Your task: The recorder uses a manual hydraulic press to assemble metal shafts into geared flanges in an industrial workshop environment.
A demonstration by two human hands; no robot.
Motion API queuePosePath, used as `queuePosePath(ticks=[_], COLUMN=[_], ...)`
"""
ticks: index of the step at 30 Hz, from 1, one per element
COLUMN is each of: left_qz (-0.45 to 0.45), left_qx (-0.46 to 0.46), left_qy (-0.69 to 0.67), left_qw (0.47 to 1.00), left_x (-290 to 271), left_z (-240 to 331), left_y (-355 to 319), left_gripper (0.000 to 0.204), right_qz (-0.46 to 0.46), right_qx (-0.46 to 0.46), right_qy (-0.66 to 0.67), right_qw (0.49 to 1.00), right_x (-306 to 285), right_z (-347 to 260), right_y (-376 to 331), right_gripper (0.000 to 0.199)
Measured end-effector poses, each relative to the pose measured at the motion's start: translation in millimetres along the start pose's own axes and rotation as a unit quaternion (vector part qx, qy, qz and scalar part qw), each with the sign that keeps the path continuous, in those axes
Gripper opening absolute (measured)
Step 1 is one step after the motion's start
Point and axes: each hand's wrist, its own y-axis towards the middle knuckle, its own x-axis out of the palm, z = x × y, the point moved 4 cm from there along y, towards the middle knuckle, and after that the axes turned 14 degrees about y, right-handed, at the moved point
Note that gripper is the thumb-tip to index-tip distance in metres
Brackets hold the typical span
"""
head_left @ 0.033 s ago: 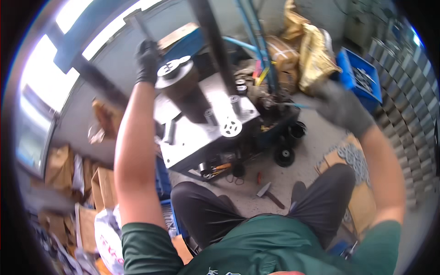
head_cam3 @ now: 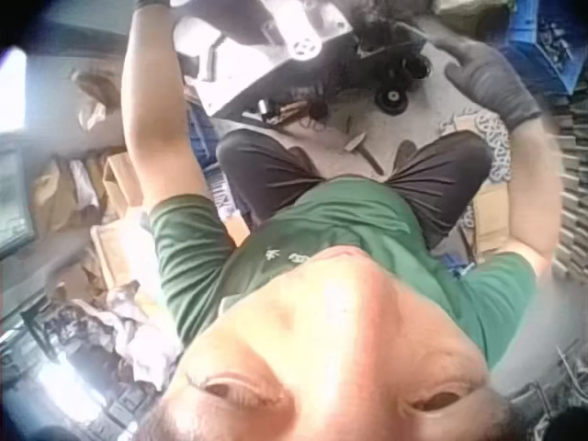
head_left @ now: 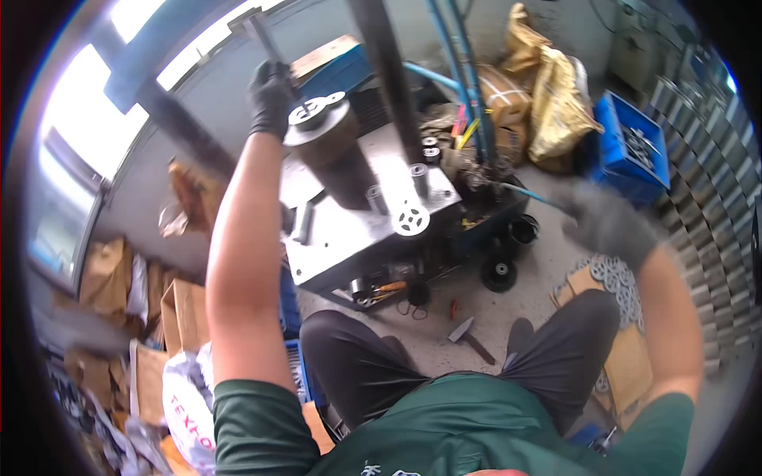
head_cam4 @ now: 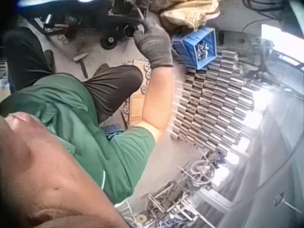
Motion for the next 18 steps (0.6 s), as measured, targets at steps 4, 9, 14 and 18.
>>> queuePosePath(ticks=[4, 9, 14, 18], left_qz=[-0.005, 0.001, 0.013, 0.025], left_qx=[-0.051, -0.053, -0.042, -0.061], left_qy=[0.013, 0.012, 0.033, 0.039], left_qw=[0.999, 0.999, 0.998, 0.997], left_x=[-18.0, -22.4, -19.3, -15.7], left_z=[10.5, 8.3, 6.0, 8.1], left_y=[0.9, 0.1, -0.1, -2.4], left_gripper=[0.026, 0.026, 0.023, 0.022], right_qz=[-0.169, -0.129, -0.11, -0.111], right_qx=[0.124, 0.156, 0.176, 0.195], right_qy=[-0.123, -0.127, -0.139, -0.133], right_qw=[0.97, 0.971, 0.968, 0.965], right_x=[50.3, 55.5, 53.1, 53.5], right_z=[7.3, 2.8, -0.1, 5.6], right_y=[-67.0, -71.9, -70.7, -74.2], right_gripper=[0.015, 0.012, 0.014, 0.019])
